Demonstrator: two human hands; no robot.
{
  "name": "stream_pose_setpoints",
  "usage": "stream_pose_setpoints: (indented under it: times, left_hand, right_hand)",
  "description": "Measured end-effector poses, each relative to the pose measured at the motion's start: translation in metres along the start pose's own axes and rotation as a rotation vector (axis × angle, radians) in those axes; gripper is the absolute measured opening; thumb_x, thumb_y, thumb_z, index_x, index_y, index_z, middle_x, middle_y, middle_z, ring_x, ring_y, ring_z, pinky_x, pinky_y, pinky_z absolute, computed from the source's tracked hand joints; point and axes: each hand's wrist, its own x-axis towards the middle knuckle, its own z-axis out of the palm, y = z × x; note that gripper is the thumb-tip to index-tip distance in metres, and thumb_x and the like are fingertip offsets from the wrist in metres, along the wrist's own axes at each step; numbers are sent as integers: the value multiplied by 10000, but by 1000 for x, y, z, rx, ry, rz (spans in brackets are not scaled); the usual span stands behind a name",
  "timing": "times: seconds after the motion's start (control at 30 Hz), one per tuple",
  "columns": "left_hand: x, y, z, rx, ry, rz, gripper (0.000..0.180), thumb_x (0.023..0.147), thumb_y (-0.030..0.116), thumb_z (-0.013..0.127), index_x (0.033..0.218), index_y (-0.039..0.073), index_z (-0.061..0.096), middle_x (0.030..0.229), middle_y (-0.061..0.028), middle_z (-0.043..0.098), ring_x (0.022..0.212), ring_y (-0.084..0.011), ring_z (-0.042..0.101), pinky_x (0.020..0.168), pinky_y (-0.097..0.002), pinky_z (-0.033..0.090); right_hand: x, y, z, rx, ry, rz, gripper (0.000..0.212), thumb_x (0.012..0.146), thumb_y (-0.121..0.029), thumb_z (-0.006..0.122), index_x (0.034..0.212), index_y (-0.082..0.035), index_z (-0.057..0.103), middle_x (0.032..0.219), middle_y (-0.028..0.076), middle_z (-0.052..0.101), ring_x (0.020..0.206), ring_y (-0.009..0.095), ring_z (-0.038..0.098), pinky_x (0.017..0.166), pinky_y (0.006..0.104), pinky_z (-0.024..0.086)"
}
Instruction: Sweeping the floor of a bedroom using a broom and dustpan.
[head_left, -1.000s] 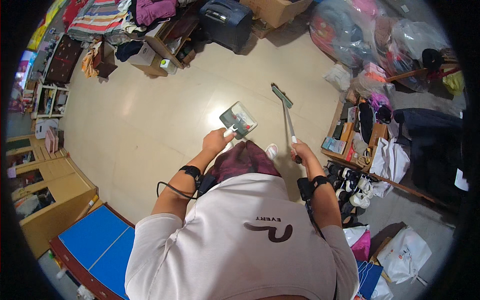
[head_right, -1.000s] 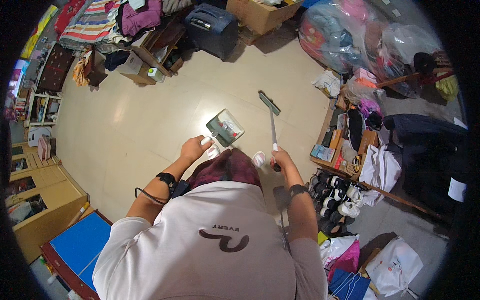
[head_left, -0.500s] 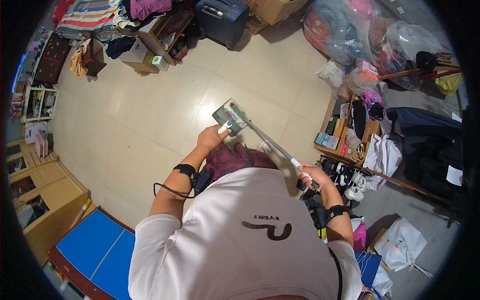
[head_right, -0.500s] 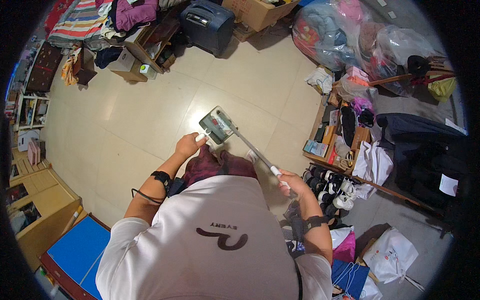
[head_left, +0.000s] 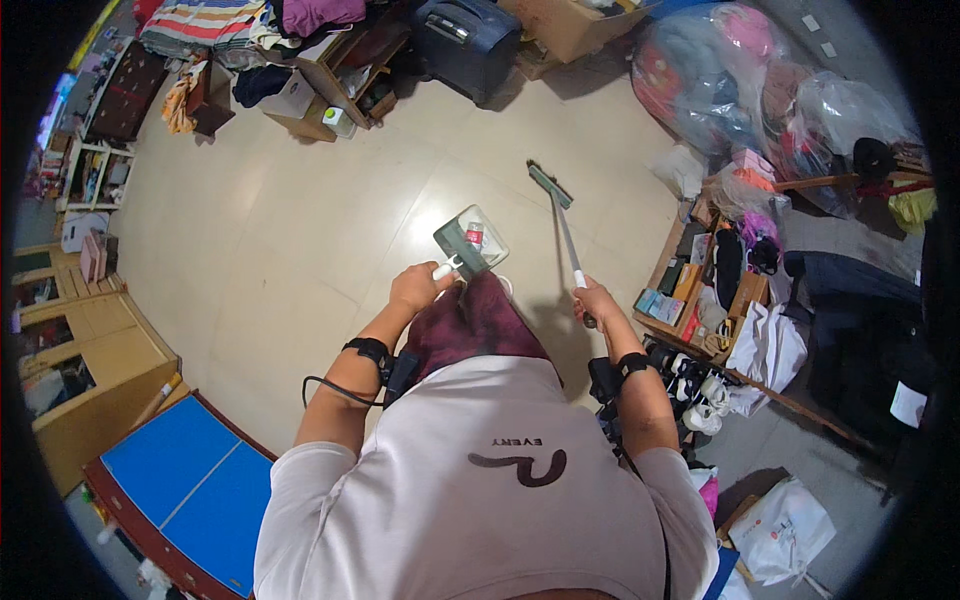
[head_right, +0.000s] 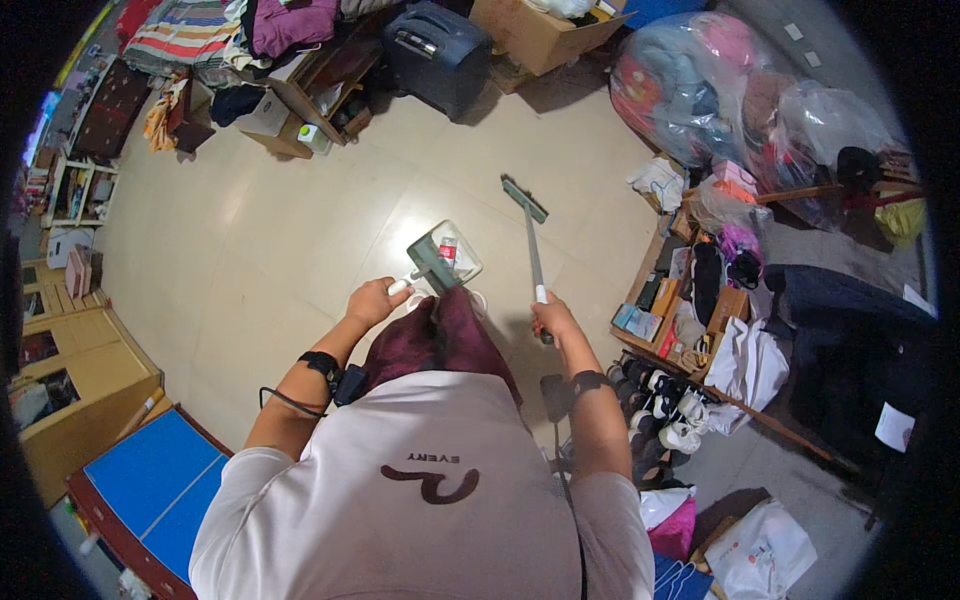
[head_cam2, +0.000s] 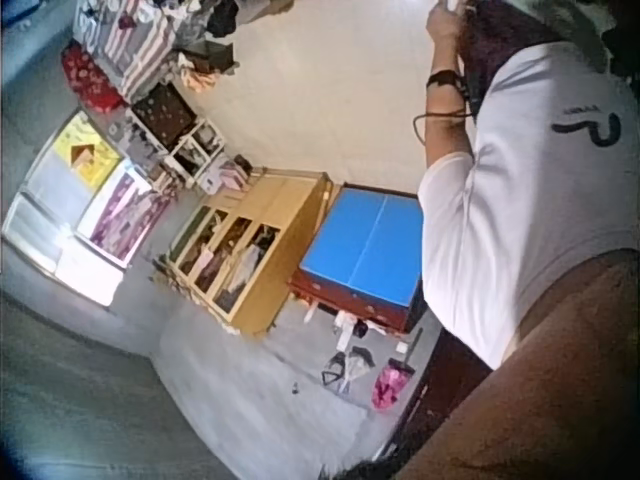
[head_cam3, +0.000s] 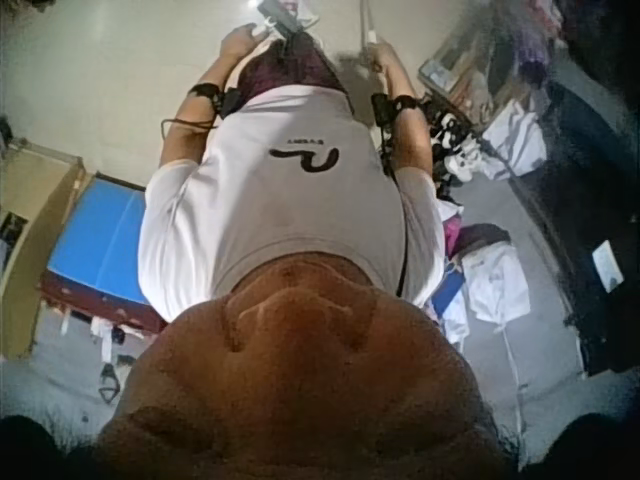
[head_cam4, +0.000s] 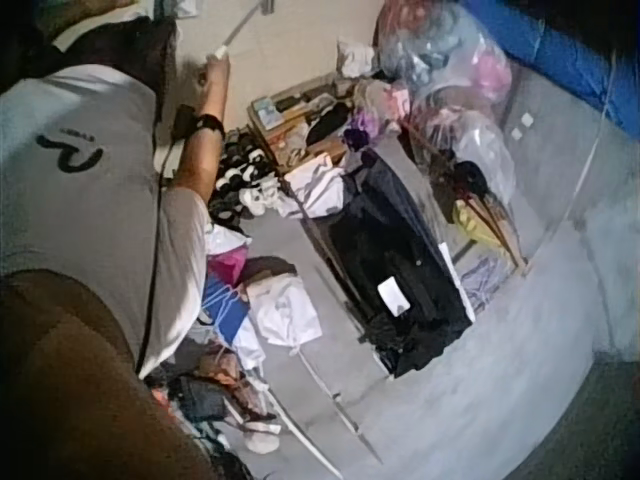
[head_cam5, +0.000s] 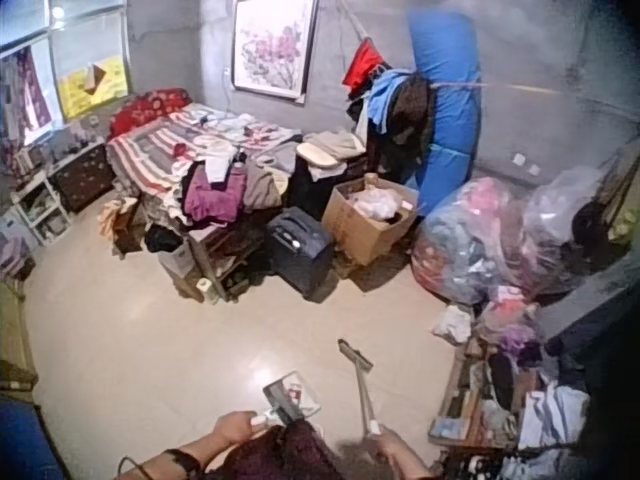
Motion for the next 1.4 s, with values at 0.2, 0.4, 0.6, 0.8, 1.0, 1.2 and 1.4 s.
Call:
stream_pose_setpoints:
  times: [0.2, 0.4, 0.6, 0.8, 1.0, 1.2, 1.4]
  left_hand:
    - [1, 1, 7, 23, 31, 1, 556, 795, 599, 521, 985, 92, 649, 873, -190, 650, 851, -348, 624, 733, -433, 490]
    - [-1, 1, 15, 3, 72, -27, 545, 800, 594, 521, 987, 98, 649, 852, -180, 651, 838, -347, 625, 721, -433, 487]
    - [-18, -1, 26, -38, 131, -140, 565, 787, 630, 516, 1012, 130, 652, 880, -160, 656, 866, -323, 624, 744, -423, 487]
    - [-32, 6, 31, -81, 192, -158, 512, 801, 588, 524, 973, 127, 667, 833, -153, 660, 814, -319, 634, 703, -430, 490]
    - [-34, -10, 27, -103, 212, -210, 511, 802, 580, 530, 974, 118, 665, 826, -149, 661, 803, -321, 636, 691, -433, 489]
    - [-46, -40, 14, -143, 268, -238, 490, 803, 574, 534, 962, 129, 664, 817, -144, 659, 791, -321, 632, 685, -429, 489]
    - [-56, -79, -12, -81, 216, -162, 480, 803, 571, 532, 948, 131, 660, 822, -143, 659, 792, -316, 632, 678, -426, 488]
  right_hand:
    - [-59, 20, -4, -190, -127, 141, 278, 884, -72, 431, 1156, -126, 435, 611, -5, 423, 437, 84, 401, 370, 223, 360]
    - [-118, -32, -57, 104, -340, 265, 538, 876, -101, 468, 1391, -183, 334, 661, -2, 460, 474, 49, 409, 380, 178, 312]
    - [-90, -45, -82, -197, -209, 46, 541, 864, -110, 507, 1374, -162, 336, 622, -1, 450, 441, 79, 410, 375, 219, 326]
    - [-8, -67, -53, -229, -104, -115, 438, 854, -64, 477, 1282, -96, 389, 586, 8, 447, 434, 116, 446, 371, 275, 384]
    - [28, -28, -21, -359, -140, -47, 180, 879, -83, 471, 1054, -53, 440, 563, 49, 484, 420, 162, 474, 383, 313, 420]
    - [-73, -18, 11, -289, -241, 142, 437, 879, -66, 482, 1304, -95, 389, 629, 18, 463, 440, 100, 416, 371, 237, 349]
    - [-107, -65, 32, -173, -311, 240, 425, 873, -120, 531, 1289, -135, 448, 648, -7, 462, 468, 66, 398, 402, 209, 297]
